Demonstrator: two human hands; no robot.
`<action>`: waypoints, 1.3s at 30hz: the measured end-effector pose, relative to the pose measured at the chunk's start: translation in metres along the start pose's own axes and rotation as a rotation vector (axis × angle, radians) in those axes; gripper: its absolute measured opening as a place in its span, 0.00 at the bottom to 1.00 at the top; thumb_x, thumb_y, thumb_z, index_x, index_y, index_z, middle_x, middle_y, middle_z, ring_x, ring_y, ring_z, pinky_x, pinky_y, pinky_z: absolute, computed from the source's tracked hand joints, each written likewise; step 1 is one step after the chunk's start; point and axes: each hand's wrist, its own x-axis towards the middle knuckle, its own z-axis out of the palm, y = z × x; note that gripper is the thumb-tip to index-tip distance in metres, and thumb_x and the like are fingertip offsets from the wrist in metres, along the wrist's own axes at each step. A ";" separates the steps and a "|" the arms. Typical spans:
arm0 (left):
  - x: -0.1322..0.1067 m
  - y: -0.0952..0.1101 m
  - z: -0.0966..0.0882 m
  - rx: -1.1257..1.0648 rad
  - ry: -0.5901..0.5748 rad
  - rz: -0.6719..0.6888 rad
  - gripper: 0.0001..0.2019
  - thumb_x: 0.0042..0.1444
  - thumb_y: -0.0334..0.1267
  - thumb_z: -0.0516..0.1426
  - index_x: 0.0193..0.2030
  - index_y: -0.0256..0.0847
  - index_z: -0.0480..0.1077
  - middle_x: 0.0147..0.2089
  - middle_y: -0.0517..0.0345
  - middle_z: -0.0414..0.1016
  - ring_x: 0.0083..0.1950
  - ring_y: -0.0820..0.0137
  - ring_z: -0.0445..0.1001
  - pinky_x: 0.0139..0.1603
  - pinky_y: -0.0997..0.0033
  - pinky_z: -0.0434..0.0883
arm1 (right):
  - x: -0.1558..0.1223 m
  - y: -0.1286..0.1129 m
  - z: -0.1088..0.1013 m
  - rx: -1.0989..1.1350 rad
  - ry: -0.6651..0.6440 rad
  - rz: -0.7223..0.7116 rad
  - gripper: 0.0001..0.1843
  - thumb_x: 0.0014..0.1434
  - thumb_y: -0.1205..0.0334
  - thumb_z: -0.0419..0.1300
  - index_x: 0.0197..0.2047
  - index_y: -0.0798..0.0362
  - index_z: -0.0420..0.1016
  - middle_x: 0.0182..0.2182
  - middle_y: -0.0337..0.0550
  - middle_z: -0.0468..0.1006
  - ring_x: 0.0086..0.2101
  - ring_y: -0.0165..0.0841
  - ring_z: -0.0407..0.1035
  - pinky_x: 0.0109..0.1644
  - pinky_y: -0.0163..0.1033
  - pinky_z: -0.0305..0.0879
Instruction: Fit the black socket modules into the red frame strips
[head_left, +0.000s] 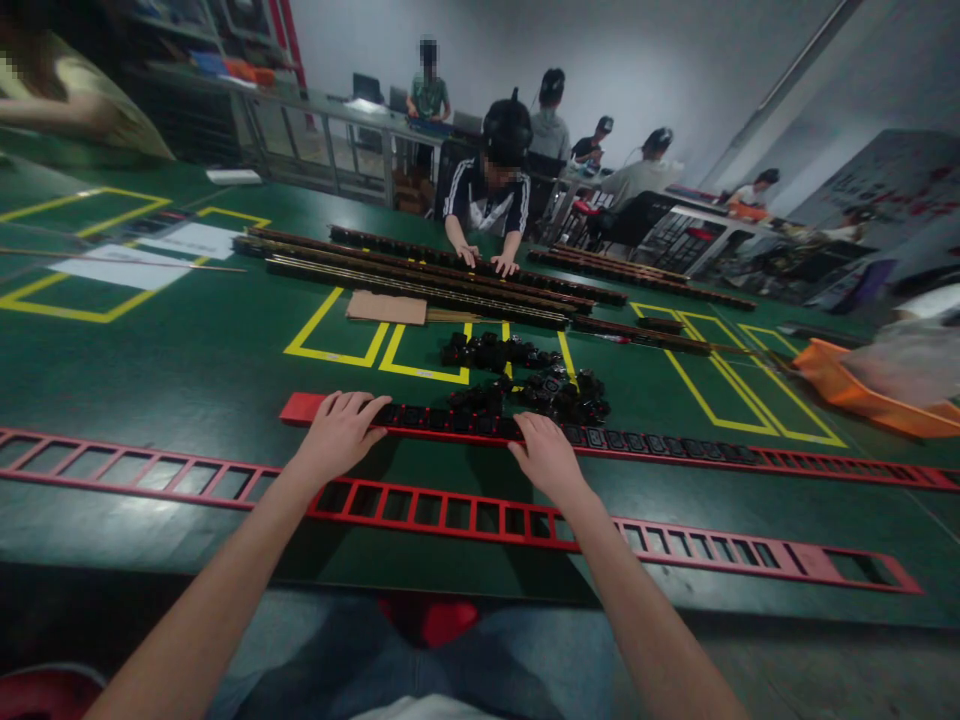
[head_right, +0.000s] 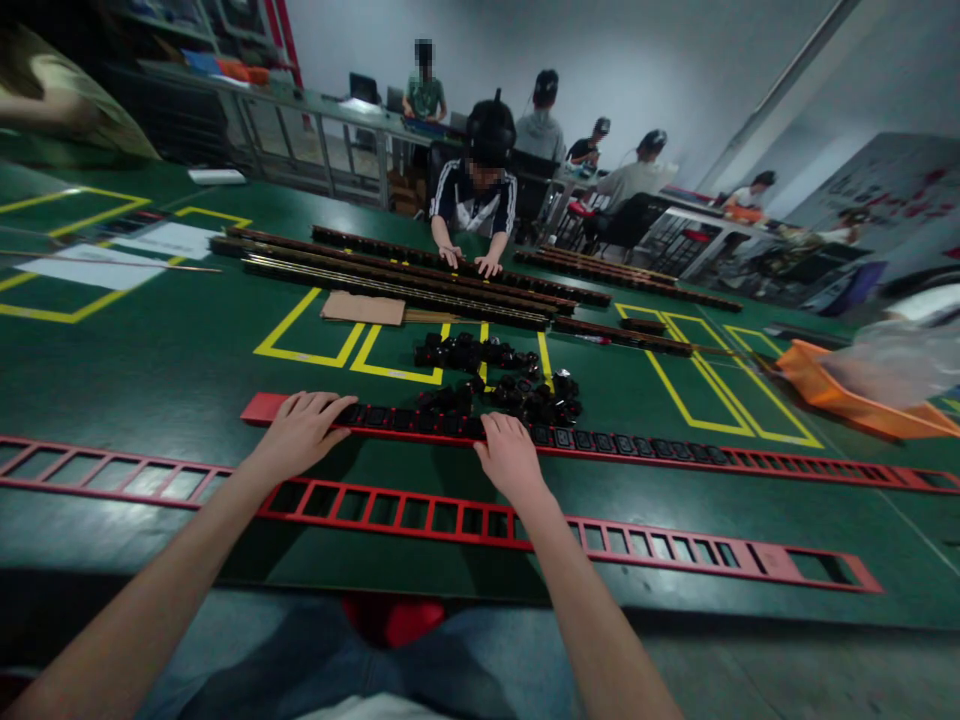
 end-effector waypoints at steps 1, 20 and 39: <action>0.000 0.000 0.000 0.003 0.005 0.001 0.23 0.64 0.44 0.52 0.65 0.45 0.64 0.59 0.47 0.71 0.62 0.53 0.66 0.67 0.48 0.54 | 0.000 0.003 0.001 -0.001 -0.004 -0.005 0.23 0.64 0.63 0.59 0.61 0.59 0.68 0.57 0.54 0.73 0.57 0.44 0.64 0.64 0.49 0.59; -0.007 0.003 -0.011 -0.001 -0.004 -0.035 0.25 0.62 0.48 0.52 0.64 0.45 0.65 0.60 0.48 0.72 0.63 0.52 0.66 0.70 0.37 0.44 | 0.017 -0.039 0.006 -0.101 -0.060 -0.121 0.24 0.66 0.54 0.60 0.60 0.57 0.69 0.53 0.56 0.73 0.52 0.45 0.65 0.55 0.48 0.61; -0.005 0.008 -0.008 0.019 0.010 0.002 0.21 0.60 0.49 0.59 0.58 0.45 0.68 0.54 0.49 0.75 0.57 0.52 0.69 0.64 0.46 0.56 | 0.036 -0.067 0.000 -0.059 -0.082 -0.198 0.25 0.65 0.48 0.60 0.58 0.56 0.70 0.50 0.52 0.76 0.51 0.44 0.66 0.53 0.47 0.61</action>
